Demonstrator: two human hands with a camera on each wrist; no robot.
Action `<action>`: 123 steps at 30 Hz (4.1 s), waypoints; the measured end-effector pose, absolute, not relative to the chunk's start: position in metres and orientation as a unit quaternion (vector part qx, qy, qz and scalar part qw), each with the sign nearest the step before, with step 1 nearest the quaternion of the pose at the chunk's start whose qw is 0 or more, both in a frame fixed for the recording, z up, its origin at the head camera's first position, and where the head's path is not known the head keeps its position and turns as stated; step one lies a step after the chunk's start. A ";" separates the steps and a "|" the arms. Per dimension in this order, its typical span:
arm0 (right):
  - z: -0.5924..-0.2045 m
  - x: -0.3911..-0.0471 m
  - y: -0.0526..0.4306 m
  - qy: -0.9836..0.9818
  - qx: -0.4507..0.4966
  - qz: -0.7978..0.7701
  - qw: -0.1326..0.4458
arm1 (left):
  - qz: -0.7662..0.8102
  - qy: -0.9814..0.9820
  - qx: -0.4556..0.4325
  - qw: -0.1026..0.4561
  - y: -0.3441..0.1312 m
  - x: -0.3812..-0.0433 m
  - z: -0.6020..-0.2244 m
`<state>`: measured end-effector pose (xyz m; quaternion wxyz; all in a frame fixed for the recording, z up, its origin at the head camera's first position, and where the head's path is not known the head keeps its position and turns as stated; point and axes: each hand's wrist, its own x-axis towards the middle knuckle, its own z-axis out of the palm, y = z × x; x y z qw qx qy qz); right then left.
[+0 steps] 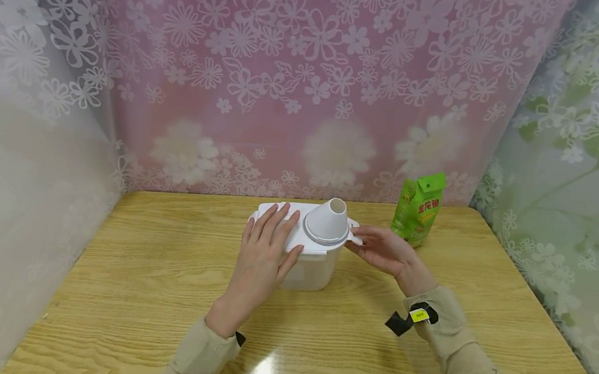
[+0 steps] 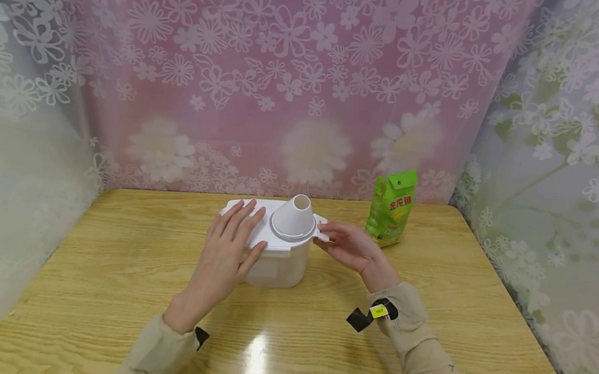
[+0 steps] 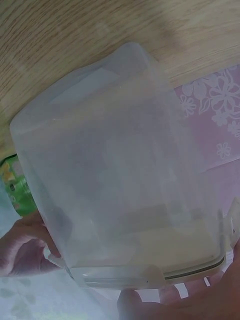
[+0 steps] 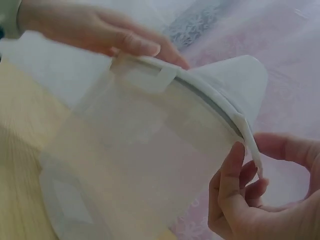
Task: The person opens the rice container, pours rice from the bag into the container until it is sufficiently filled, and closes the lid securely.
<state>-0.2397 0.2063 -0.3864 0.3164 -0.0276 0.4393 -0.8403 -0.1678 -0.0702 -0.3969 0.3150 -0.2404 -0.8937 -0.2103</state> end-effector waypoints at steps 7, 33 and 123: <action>-0.391 -0.236 0.207 0.469 -0.050 -0.833 0.290 | -0.208 -0.894 -0.240 0.317 -0.071 -0.168 -0.399; -0.373 -0.193 0.169 0.780 -0.140 -0.604 -0.085 | -0.210 -0.897 -0.239 0.308 -0.071 -0.168 -0.398; -0.392 -0.227 0.150 0.757 -0.162 -0.633 -0.025 | -0.320 -0.864 -0.197 0.336 -0.096 -0.159 -0.408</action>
